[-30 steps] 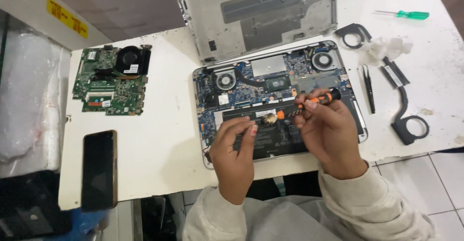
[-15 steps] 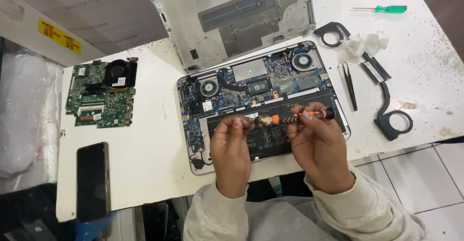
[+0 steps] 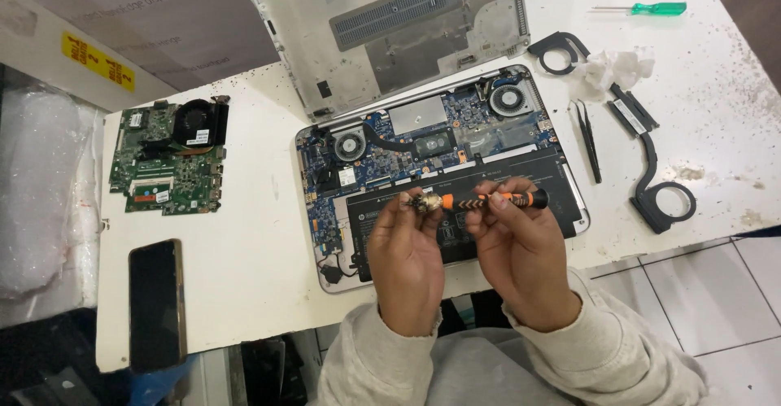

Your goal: The person uses a screwdriver to remove screws from the internal components of a disassembled laptop. They then detach and remove the laptop battery from the chassis, placing it on the workbench.

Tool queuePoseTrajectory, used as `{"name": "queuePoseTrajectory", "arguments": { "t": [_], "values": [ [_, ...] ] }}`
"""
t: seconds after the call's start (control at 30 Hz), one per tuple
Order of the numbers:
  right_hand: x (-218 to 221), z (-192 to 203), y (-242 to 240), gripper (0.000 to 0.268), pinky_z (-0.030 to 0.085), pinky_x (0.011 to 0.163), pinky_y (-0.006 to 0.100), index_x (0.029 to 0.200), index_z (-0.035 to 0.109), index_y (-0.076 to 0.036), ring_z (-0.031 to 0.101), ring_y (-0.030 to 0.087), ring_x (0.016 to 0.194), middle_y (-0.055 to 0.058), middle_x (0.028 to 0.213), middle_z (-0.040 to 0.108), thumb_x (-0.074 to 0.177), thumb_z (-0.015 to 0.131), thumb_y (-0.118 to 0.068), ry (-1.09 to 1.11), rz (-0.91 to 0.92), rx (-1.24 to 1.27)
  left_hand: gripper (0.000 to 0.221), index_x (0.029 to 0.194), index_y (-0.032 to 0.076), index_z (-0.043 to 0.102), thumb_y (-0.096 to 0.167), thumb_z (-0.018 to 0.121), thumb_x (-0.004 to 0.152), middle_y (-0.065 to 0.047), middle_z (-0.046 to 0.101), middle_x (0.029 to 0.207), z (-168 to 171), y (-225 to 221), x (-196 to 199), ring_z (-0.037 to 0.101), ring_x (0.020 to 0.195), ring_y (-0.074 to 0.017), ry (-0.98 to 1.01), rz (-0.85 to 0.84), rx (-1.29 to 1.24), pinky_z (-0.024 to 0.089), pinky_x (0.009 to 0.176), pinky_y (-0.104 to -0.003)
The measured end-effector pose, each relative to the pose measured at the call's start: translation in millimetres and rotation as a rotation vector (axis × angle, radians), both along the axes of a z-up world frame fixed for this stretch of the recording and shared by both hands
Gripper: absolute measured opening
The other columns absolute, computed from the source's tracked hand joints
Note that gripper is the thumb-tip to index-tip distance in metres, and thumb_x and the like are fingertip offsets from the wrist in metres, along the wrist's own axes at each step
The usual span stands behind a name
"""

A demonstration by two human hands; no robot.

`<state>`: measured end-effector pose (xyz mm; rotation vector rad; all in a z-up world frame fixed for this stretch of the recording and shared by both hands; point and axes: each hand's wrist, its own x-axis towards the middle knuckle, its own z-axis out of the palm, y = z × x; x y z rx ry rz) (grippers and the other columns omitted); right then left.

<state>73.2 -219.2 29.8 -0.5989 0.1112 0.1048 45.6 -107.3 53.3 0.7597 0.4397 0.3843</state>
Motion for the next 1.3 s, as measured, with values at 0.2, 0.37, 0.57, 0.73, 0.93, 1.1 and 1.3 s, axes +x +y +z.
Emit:
{"name": "queuePoseTrajectory", "arguments": {
  "t": [0.2,0.37,0.57,0.73,0.93,1.1,1.3],
  "values": [
    [-2,3,-2,0.013,0.060,0.077,0.033,0.102,0.064,-0.009,0.067,0.027,0.077,0.016,0.110,0.066,0.097,0.064,0.002,-0.062,0.028,0.016,0.033,0.126,-0.006,0.065,0.014,0.058,0.101,-0.019,0.071,0.107,-4,4,-5,0.067,0.099,-0.0272,0.059,-0.030,-0.132,0.055,0.088,-0.036],
    [-7,9,-5,0.013,0.063,0.080,0.040,0.112,0.057,-0.007,0.071,0.034,0.084,0.022,0.117,0.062,0.102,0.061,-0.001,-0.302,-0.010,-0.133,0.041,0.135,-0.008,0.061,0.014,0.054,0.101,-0.018,0.068,0.120,2,13,-10,0.064,0.107,-0.0268,0.080,-0.135,-0.023,0.054,0.090,-0.037],
    [-5,13,-12,0.012,0.065,0.092,0.048,0.119,0.053,-0.008,0.073,0.043,0.099,0.029,0.128,0.062,0.109,0.055,-0.013,-0.462,0.026,-0.217,0.039,0.133,-0.010,0.061,0.008,0.056,0.099,-0.020,0.067,0.124,3,16,-8,0.067,0.110,-0.0301,0.041,-0.226,0.021,0.055,0.097,-0.039],
    [-6,13,-15,0.010,0.063,0.095,0.049,0.118,0.053,-0.009,0.071,0.039,0.102,0.026,0.127,0.061,0.109,0.055,-0.013,-0.470,0.036,-0.235,0.030,0.127,-0.006,0.066,0.004,0.056,0.100,-0.021,0.068,0.119,-5,19,-7,0.066,0.110,-0.0316,0.002,-0.237,0.000,0.056,0.099,-0.040],
    [21,17,-51,0.020,0.065,0.090,0.036,0.119,0.056,-0.006,0.071,0.030,0.094,0.024,0.124,0.063,0.102,0.060,0.005,-0.498,-0.047,-0.180,0.038,0.138,-0.004,0.057,0.009,0.053,0.102,-0.018,0.067,0.122,0,36,-18,0.065,0.116,-0.0273,-0.050,-0.210,0.419,0.056,0.101,-0.038],
    [76,29,-113,0.009,0.052,0.062,0.030,0.114,0.047,0.002,0.068,0.028,0.076,0.020,0.110,0.060,0.117,0.052,-0.005,-0.463,-0.391,-1.048,0.034,0.130,0.003,0.067,0.021,0.057,0.103,-0.011,0.060,0.132,-24,58,-29,0.052,0.133,-0.0332,0.036,-0.206,1.706,0.045,0.112,-0.053],
    [91,23,-130,0.033,0.057,0.068,0.030,0.115,0.046,-0.004,0.066,0.023,0.072,0.017,0.105,0.067,0.098,0.074,0.000,-0.303,-0.205,-1.214,0.055,0.127,0.008,0.069,0.051,0.068,0.092,-0.012,0.056,0.147,-41,54,-27,0.041,0.145,-0.0394,0.039,-0.363,2.062,0.025,0.118,-0.070]
  ]
}}
